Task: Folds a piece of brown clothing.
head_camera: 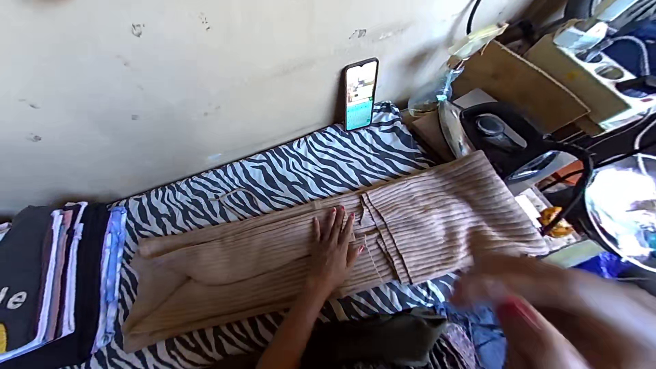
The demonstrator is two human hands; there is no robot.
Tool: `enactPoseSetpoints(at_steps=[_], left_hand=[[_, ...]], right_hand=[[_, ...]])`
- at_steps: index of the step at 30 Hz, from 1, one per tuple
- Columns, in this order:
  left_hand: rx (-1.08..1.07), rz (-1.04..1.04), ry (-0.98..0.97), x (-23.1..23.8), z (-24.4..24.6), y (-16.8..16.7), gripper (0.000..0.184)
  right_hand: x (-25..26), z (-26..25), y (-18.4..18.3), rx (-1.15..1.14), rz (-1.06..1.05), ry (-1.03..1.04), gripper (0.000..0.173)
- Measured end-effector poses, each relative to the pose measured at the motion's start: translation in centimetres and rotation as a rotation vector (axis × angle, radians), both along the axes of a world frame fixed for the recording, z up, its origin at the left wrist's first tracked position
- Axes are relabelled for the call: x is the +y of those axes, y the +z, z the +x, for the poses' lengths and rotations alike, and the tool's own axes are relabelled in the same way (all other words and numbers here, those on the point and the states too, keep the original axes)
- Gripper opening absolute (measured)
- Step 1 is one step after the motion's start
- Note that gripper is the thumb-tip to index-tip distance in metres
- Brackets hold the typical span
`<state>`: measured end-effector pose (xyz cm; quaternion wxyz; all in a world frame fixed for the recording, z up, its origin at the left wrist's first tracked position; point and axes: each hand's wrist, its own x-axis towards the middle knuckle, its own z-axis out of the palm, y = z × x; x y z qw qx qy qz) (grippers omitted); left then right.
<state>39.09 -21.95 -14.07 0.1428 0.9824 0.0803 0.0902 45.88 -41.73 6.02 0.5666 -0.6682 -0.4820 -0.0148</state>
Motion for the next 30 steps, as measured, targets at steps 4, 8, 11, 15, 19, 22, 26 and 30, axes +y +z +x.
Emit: enactPoseSetpoints(at_steps=[4,8,11,15,19,22,26,30], left_hand=[[0.009,0.065,-0.008,-0.2,0.0,-1.2,0.058],[0.013,0.047,0.005,-0.2,0.0,-0.9,0.054],[-0.003,0.04,0.002,-0.1,-0.1,-1.1,0.054],[0.068,-0.015,0.012,-0.6,0.3,0.0,0.053],[0.212,-0.128,0.051,-4.0,1.8,2.2,0.071],[0.014,0.036,0.005,-5.4,2.1,-1.0,0.073],[-0.014,0.088,-0.026,-5.3,2.0,-2.0,0.073],[-0.013,0.057,0.0,-5.2,2.0,-1.9,0.079]], right_hand=[[3.8,7.1,-11.4,0.118,-0.788,-0.447,0.068],[6.8,6.2,-18.1,0.062,-0.939,-0.618,0.085],[7.1,6.2,-17.8,0.044,-0.947,-0.638,0.066],[5.7,5.8,-17.7,-0.087,-0.894,-0.662,0.058],[5.2,6.0,-17.1,-0.025,-1.021,-0.625,0.06],[3.2,9.2,-16.9,0.117,-0.884,-0.513,0.049],[-0.8,12.1,-17.6,0.417,-0.59,-0.446,0.031],[1.1,8.7,-14.5,0.161,-1.033,-0.352,0.059]])
